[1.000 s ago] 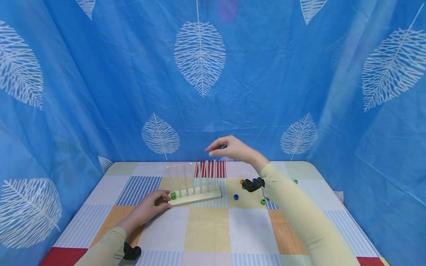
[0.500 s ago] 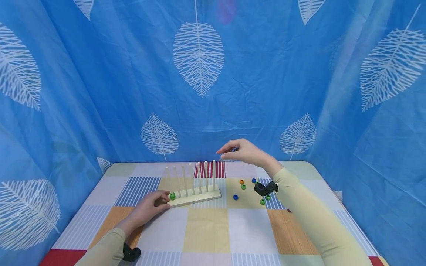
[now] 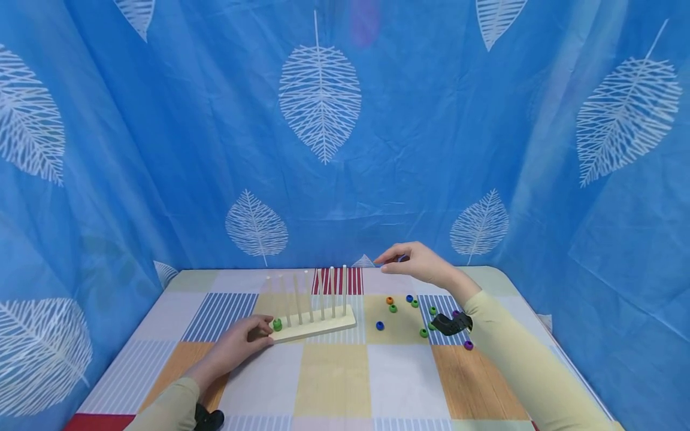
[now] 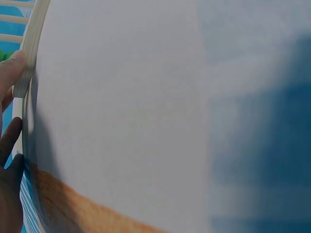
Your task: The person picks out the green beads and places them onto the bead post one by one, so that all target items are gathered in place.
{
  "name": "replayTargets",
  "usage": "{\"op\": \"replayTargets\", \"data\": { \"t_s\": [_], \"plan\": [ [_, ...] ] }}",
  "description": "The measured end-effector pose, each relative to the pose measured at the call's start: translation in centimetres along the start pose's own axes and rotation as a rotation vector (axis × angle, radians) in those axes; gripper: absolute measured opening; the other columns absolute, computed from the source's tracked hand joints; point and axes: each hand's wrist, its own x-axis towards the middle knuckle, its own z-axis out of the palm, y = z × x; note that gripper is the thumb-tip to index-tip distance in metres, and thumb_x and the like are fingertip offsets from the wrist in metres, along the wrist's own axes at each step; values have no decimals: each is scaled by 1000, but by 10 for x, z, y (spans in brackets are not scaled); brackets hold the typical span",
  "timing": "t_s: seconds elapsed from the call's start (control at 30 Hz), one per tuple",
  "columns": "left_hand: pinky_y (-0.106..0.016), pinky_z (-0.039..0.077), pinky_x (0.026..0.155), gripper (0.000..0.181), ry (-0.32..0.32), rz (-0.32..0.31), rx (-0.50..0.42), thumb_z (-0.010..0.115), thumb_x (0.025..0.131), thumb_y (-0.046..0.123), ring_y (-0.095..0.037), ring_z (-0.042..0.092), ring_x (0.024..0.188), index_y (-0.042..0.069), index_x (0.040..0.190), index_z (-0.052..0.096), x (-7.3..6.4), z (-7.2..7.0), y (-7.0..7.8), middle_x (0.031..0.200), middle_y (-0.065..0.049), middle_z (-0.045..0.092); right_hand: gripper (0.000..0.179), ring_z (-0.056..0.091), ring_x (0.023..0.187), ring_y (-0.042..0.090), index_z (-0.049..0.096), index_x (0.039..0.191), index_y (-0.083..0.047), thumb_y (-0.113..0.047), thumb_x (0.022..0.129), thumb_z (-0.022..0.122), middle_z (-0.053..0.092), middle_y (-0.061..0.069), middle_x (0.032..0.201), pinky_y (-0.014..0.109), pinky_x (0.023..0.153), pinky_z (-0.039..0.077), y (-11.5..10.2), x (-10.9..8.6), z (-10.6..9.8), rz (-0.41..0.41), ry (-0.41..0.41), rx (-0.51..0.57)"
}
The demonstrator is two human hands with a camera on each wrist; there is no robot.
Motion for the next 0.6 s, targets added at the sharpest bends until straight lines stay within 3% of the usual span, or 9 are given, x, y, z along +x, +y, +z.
{"op": "replayTargets", "data": {
  "t_s": [0.3, 0.6],
  "plan": [
    [-62, 34, 114, 13, 6, 5, 7, 81, 90, 25, -40, 51, 133, 24, 95, 69, -1, 0, 2, 137, -8, 64, 25, 60, 101, 28, 76, 119, -24, -34, 96, 74, 69, 4, 123, 40, 82, 53, 26, -20, 4, 66, 30, -19],
    [-62, 35, 114, 13, 9, 1, 2, 81, 90, 24, -40, 51, 134, 23, 96, 69, -2, 1, 2, 137, -8, 63, 27, 59, 106, 29, 74, 121, -20, -33, 98, 71, 70, 2, 118, 42, 87, 53, 49, -38, 3, 47, 48, -54]
  ]
}}
